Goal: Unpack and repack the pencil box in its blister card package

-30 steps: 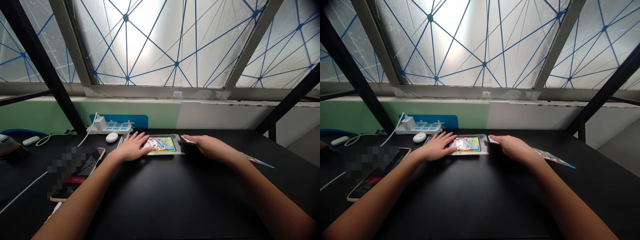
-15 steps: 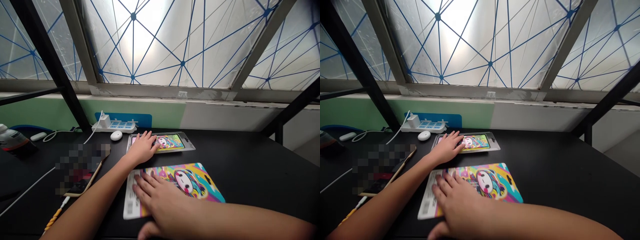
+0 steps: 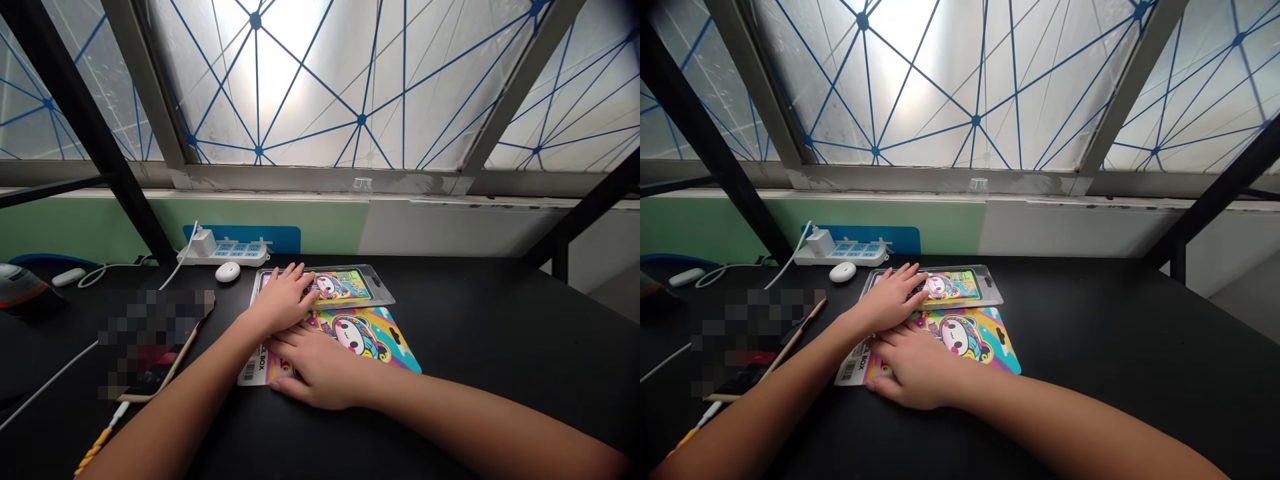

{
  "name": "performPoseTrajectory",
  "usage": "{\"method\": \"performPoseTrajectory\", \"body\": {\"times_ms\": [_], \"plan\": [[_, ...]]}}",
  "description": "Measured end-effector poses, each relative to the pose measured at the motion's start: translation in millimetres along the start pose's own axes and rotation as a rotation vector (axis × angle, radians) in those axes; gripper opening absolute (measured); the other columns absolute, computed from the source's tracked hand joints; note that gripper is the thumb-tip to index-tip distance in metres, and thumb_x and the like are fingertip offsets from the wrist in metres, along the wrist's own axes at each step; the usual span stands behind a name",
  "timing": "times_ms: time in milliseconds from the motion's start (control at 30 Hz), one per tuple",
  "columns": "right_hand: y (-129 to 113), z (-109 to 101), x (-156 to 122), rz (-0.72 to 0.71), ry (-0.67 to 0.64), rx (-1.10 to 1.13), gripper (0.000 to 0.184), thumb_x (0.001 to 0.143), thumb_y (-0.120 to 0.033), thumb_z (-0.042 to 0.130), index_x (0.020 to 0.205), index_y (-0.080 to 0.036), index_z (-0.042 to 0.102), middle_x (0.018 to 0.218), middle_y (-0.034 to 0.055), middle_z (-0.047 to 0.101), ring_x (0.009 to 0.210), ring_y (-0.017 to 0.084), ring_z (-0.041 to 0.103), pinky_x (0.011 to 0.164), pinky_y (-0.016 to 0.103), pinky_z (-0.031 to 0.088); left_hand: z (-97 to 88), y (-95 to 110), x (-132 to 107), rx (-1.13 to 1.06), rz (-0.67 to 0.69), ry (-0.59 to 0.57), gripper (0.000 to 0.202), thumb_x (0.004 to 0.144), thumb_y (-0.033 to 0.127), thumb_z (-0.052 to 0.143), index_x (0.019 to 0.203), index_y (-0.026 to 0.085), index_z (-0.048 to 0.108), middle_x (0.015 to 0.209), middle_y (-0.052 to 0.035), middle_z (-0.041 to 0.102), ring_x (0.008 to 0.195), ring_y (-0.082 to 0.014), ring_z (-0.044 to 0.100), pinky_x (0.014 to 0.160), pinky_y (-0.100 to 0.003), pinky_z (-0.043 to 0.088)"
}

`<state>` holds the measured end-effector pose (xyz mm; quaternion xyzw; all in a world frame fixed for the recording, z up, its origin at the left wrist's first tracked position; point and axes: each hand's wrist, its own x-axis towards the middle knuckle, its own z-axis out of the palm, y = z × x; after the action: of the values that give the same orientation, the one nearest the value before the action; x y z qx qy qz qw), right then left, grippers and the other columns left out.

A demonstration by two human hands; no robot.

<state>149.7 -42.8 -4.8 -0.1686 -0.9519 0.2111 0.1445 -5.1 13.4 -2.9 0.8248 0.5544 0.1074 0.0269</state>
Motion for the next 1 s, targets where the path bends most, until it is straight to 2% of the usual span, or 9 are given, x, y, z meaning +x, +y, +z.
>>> {"method": "performPoseTrajectory", "body": {"times_ms": [267,400,467,533,600,667,733,833,1000], "plan": [[12,-6,0,-0.082,-0.037,-0.046,0.050,0.095,-0.041,0.057,0.137,-0.014,0.055,0.142,0.0138,0.058,0.134,0.024,0.048,0.115,0.037,0.032,-5.3,0,-1,-0.024,0.025,-0.014,0.055,0.101,0.052,0.035,0.147,0.023,0.047,0.160,-0.0117,0.034,0.150,-0.0309,0.026,0.118,-0.058,0.021],[13,-5,1,-0.135,0.052,-0.188,0.029,0.098,-0.032,0.049,0.112,-0.014,0.068,0.110,0.0099,0.072,0.105,0.021,0.063,0.098,0.034,0.045,-3.6,0,0,-0.023,0.009,-0.003,0.056,0.101,0.053,0.033,0.147,0.024,0.046,0.160,-0.0115,0.034,0.150,-0.0316,0.026,0.118,-0.058,0.021],[18,-13,0,-0.158,0.154,-0.292,0.031,0.099,-0.028,0.043,0.093,-0.016,0.070,0.092,0.0090,0.072,0.090,0.021,0.063,0.089,0.035,0.048,-3.5,0,0,-0.016,0.002,-0.011,0.056,0.101,0.053,0.032,0.147,0.024,0.046,0.160,-0.0113,0.034,0.150,-0.0319,0.026,0.118,-0.058,0.022],[29,-31,-3,-0.090,0.272,-0.397,0.035,0.100,-0.028,0.040,0.082,-0.017,0.068,0.083,0.0094,0.069,0.083,0.021,0.061,0.083,0.036,0.047,-3.8,0,-1,-0.010,0.007,-0.019,0.056,0.102,0.053,0.030,0.147,0.023,0.046,0.161,-0.0119,0.034,0.150,-0.0320,0.027,0.118,-0.057,0.022],[47,-52,-9,0.098,0.350,-0.487,0.035,0.100,-0.031,0.040,0.081,-0.018,0.068,0.082,0.0096,0.067,0.081,0.022,0.060,0.078,0.036,0.046,-3.9,0,-1,-0.011,0.016,-0.013,0.057,0.102,0.054,0.029,0.147,0.023,0.046,0.160,-0.0126,0.034,0.149,-0.0325,0.027,0.118,-0.058,0.022],[70,-72,-18,0.315,0.305,-0.529,0.032,0.099,-0.037,0.045,0.090,-0.018,0.069,0.088,0.0099,0.066,0.084,0.023,0.060,0.078,0.036,0.047,-3.7,0,-1,-0.013,0.010,0.002,0.058,0.101,0.056,0.028,0.146,0.023,0.047,0.160,-0.0122,0.035,0.149,-0.0328,0.027,0.118,-0.058,0.022],[92,-85,-25,0.419,0.210,-0.512,0.037,0.095,-0.048,0.052,0.104,-0.017,0.070,0.100,0.0123,0.065,0.092,0.026,0.061,0.081,0.037,0.048,-3.2,1,-1,-0.011,0.002,0.007,0.058,0.101,0.057,0.029,0.145,0.024,0.047,0.160,-0.0113,0.035,0.149,-0.0324,0.027,0.118,-0.058,0.022],[114,-91,-32,0.463,0.133,-0.451,0.050,0.091,-0.057,0.056,0.116,-0.017,0.068,0.111,0.0146,0.061,0.099,0.029,0.060,0.086,0.042,0.049,-2.7,1,-1,-0.007,0.003,0.013,0.057,0.101,0.057,0.029,0.145,0.024,0.047,0.160,-0.0113,0.035,0.149,-0.0322,0.027,0.118,-0.058,0.023],[120,-91,-33,0.488,0.089,-0.365,0.060,0.084,-0.067,0.059,0.120,-0.020,0.067,0.112,0.0144,0.058,0.106,0.031,0.056,0.091,0.047,0.048,-2.9,1,-2,-0.011,0.000,0.020,0.056,0.101,0.057,0.030,0.145,0.025,0.046,0.161,-0.0107,0.034,0.150,-0.0310,0.025,0.119,-0.057,0.022]]}}
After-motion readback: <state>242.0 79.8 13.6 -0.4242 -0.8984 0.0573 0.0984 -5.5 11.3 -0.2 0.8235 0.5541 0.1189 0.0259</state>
